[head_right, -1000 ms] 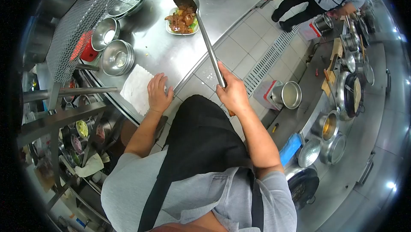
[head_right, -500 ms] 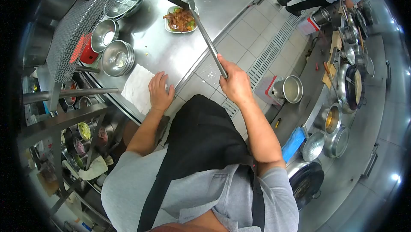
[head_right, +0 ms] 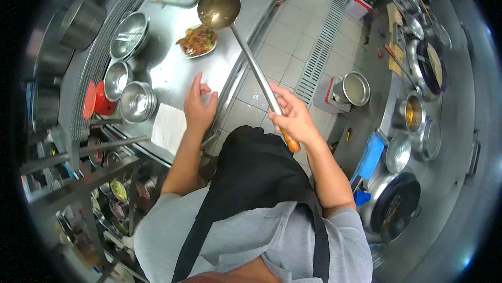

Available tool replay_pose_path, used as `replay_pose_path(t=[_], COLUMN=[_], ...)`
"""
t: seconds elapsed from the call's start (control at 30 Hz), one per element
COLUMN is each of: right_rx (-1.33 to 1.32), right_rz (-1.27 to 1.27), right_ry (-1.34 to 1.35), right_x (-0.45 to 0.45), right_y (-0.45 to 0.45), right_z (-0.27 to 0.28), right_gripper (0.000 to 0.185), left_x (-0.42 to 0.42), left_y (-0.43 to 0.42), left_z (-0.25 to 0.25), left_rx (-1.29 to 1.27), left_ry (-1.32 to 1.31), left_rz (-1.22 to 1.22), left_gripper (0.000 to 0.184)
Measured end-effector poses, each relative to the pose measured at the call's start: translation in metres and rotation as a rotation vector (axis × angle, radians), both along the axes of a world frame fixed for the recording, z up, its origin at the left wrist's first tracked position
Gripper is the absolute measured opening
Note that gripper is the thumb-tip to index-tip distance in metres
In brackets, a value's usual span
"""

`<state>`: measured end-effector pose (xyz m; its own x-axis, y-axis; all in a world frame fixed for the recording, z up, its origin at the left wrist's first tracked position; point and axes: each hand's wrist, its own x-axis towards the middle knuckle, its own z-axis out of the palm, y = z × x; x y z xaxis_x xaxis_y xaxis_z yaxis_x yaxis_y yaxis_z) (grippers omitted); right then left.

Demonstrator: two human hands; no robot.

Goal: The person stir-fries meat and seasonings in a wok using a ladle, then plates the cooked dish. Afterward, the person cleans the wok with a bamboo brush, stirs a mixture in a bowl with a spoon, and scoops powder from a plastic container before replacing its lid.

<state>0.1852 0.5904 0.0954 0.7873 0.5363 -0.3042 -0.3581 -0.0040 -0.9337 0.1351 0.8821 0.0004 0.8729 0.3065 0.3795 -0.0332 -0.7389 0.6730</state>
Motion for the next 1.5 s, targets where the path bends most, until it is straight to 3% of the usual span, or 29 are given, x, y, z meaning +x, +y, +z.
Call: replay_pose_path(t=[0.13,0.2,0.27,0.33,0.47,0.5,0.6,0.67,0.7,0.8,0.87,0.9,1.0,1.03,1.1,1.17,1.23,1.33,1.4,1.47,1.5], right_rx=[0.000,-0.024,-0.017,-0.057,0.008,0.019,0.006,-0.105,-0.194,-0.523,-0.827,-0.965,-1.249,-0.914,-0.994,-1.060,-0.922,-0.695,-0.775,-0.726,-0.804], right_rz=[-0.137,-0.232,-0.356,-0.507,-0.883,-0.979,-1.307,-1.492,-1.582,-1.766,-1.803,-1.727,-1.489,-1.733,-1.787,-1.785,-1.779,-1.731,-1.634,-1.584,-1.557], right_ry=[0.010,0.019,-0.020,-0.019,-0.016,-0.057,-0.067,-0.099,-0.099,0.001,0.116,0.193,0.402,0.246,0.211,0.107,0.068,-0.049,0.035,0.043,0.049], right_x=[-0.049,-0.078,-0.108,-0.142,-0.213,-0.231,-0.285,-0.318,-0.333,-0.374,-0.393,-0.403,-0.433,-0.437,-0.419,-0.408,-0.367,-0.294,-0.225,-0.182,-0.151], right_y=[-0.064,-0.096,-0.129,-0.158,-0.207,-0.221,-0.265,-0.298,-0.316,-0.373,-0.406,-0.423,-0.475,-0.489,-0.528,-0.570,-0.628,-0.719,-0.770,-0.852,-0.864], right_z=[0.008,0.020,0.019,0.023,0.023,0.019,0.020,0.020,0.019,0.008,0.000,0.001,-0.005,-0.015,-0.011,-0.023,-0.016,-0.031,-0.026,-0.084,-0.091], right_gripper=[0.076,0.076,0.076,0.076,0.078,0.078,0.078,0.078,0.078,0.077,0.077,0.077,0.077,0.077,0.077,0.076,0.074,0.072,0.069,0.076,0.075], left_x=[0.094,0.136,0.159,0.165,0.150,0.140,0.072,0.041,0.027,-0.001,-0.019,-0.032,-0.033,-0.004,0.027,0.040,0.074,0.092,0.092,0.077,0.072], left_y=[-0.033,-0.066,-0.113,-0.175,-0.306,-0.340,-0.429,-0.480,-0.500,-0.538,-0.565,-0.585,-0.626,-0.634,-0.661,-0.673,-0.676,-0.657,-0.618,-0.585,-0.566], left_z=[0.069,0.071,0.081,0.086,0.090,0.088,0.148,0.181,0.199,0.259,0.274,0.272,0.269,0.280,0.274,0.245,0.206,0.122,0.070,0.068,0.074], left_rx=[0.120,0.313,0.440,0.145,-1.070,-1.262,-1.574,-1.569,-1.565,-1.555,-1.528,-1.646,-1.686,-1.536,-1.456,-1.507,-1.313,-0.950,-0.899,-1.095,-1.076], left_ry=[0.183,0.192,0.264,0.384,0.776,0.837,1.020,0.940,0.864,0.814,0.745,0.530,0.358,0.513,0.509,0.379,0.404,0.572,0.785,0.864,0.814], left_rz=[-0.178,-0.262,-0.518,-0.831,-1.463,-1.654,-1.921,-2.465,-2.656,-2.856,-2.856,-2.799,-2.677,-2.716,-2.616,-2.213,-1.911,-1.467,-1.283,-1.126,-1.058], left_gripper=[0.083,0.084,0.080,0.075,0.081,0.093,0.101,0.109,0.102,0.087,0.082,0.085,0.085,0.082,0.080,0.090,0.097,0.074,0.068,0.062,0.066])
